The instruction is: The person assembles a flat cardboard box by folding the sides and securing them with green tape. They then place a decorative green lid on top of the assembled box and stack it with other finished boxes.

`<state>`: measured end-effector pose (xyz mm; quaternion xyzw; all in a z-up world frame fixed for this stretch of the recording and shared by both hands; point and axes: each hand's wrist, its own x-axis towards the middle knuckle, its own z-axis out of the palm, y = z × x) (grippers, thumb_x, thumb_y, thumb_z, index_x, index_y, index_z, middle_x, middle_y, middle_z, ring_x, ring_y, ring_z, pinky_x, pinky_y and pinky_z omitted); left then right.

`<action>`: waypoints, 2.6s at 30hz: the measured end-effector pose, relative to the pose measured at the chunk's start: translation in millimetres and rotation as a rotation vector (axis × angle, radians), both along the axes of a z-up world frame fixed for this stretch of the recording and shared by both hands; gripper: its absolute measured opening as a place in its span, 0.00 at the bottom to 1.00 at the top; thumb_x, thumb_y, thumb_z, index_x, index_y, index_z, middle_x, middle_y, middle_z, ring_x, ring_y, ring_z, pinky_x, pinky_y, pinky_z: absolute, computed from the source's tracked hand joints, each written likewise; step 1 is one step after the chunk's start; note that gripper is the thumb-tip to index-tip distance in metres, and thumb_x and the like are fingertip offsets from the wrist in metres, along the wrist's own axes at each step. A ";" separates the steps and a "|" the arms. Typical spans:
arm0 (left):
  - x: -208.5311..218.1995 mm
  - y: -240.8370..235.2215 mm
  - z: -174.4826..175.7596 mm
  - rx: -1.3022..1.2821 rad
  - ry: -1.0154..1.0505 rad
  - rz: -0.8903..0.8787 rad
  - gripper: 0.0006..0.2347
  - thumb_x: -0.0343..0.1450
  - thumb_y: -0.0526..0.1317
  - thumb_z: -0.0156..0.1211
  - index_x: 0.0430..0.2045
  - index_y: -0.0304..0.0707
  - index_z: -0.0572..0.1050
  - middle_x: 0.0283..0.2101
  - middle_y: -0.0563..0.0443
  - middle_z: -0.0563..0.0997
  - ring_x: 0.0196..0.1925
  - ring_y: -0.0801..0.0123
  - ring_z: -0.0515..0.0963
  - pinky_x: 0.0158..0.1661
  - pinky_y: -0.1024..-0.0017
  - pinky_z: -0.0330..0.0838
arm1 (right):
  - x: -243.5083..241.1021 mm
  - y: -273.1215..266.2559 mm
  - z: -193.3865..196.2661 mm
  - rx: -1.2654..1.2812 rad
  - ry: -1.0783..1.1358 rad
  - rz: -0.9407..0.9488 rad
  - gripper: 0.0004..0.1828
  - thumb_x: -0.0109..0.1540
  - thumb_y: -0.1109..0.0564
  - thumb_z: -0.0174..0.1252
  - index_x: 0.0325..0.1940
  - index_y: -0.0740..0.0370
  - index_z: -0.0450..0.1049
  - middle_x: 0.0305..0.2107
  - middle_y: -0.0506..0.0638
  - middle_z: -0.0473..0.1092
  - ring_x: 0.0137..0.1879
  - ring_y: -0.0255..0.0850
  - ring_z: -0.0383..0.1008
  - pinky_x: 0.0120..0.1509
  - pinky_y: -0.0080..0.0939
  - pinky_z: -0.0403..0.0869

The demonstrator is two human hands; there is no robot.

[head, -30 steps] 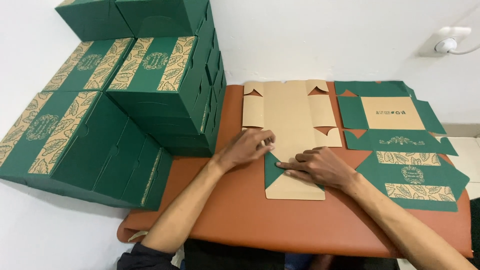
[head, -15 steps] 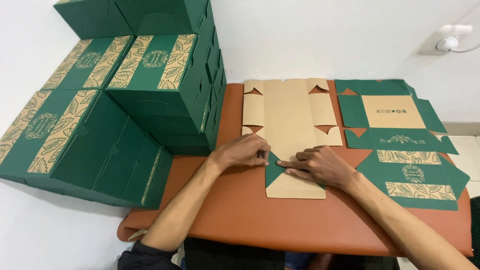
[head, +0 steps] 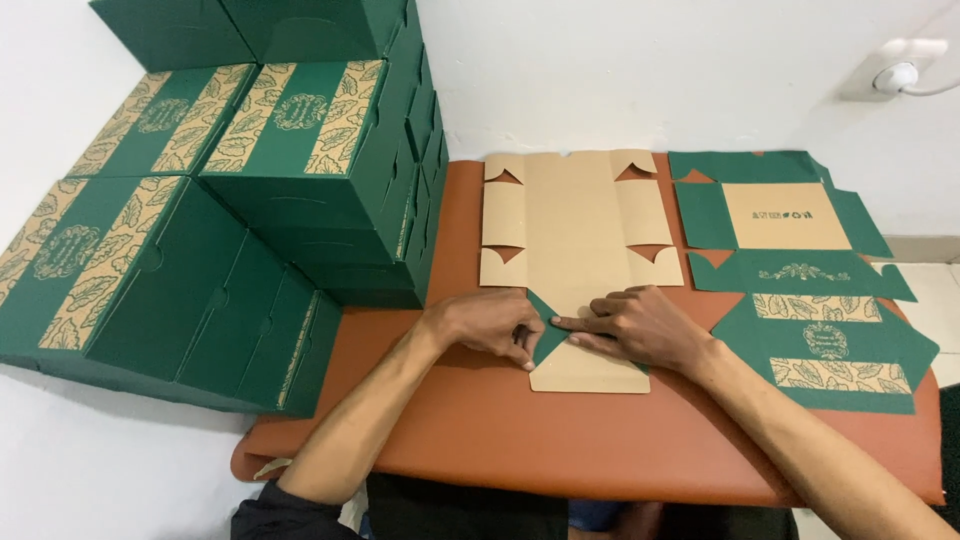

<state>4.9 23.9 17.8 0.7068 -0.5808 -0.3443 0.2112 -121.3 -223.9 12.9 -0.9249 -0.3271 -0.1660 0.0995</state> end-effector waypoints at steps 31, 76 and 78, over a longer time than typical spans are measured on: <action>-31.1 -18.1 13.5 -0.156 -0.240 0.010 0.25 0.59 0.64 0.69 0.09 0.43 0.70 0.11 0.48 0.73 0.18 0.54 0.78 0.25 0.62 0.69 | -9.6 -19.6 12.3 -0.125 0.535 -0.174 0.43 0.48 0.10 0.68 0.19 0.48 0.66 0.19 0.41 0.70 0.33 0.42 0.79 0.36 0.44 0.75; -14.0 -21.8 -16.5 -0.473 -0.372 0.244 0.10 0.76 0.46 0.63 0.45 0.42 0.80 0.39 0.43 0.83 0.45 0.48 0.85 0.47 0.51 0.78 | 19.6 -85.8 -41.3 -0.053 0.076 -0.789 0.24 0.69 0.30 0.57 0.64 0.39 0.78 0.51 0.54 0.76 0.60 0.52 0.78 0.59 0.49 0.75; -13.1 -18.8 -16.6 -0.364 -0.522 0.236 0.29 0.74 0.59 0.60 0.69 0.47 0.70 0.71 0.35 0.67 0.75 0.37 0.64 0.69 0.36 0.57 | 22.0 -89.4 -44.2 -0.057 0.209 -0.815 0.24 0.72 0.30 0.51 0.64 0.38 0.76 0.54 0.55 0.75 0.64 0.53 0.76 0.64 0.51 0.74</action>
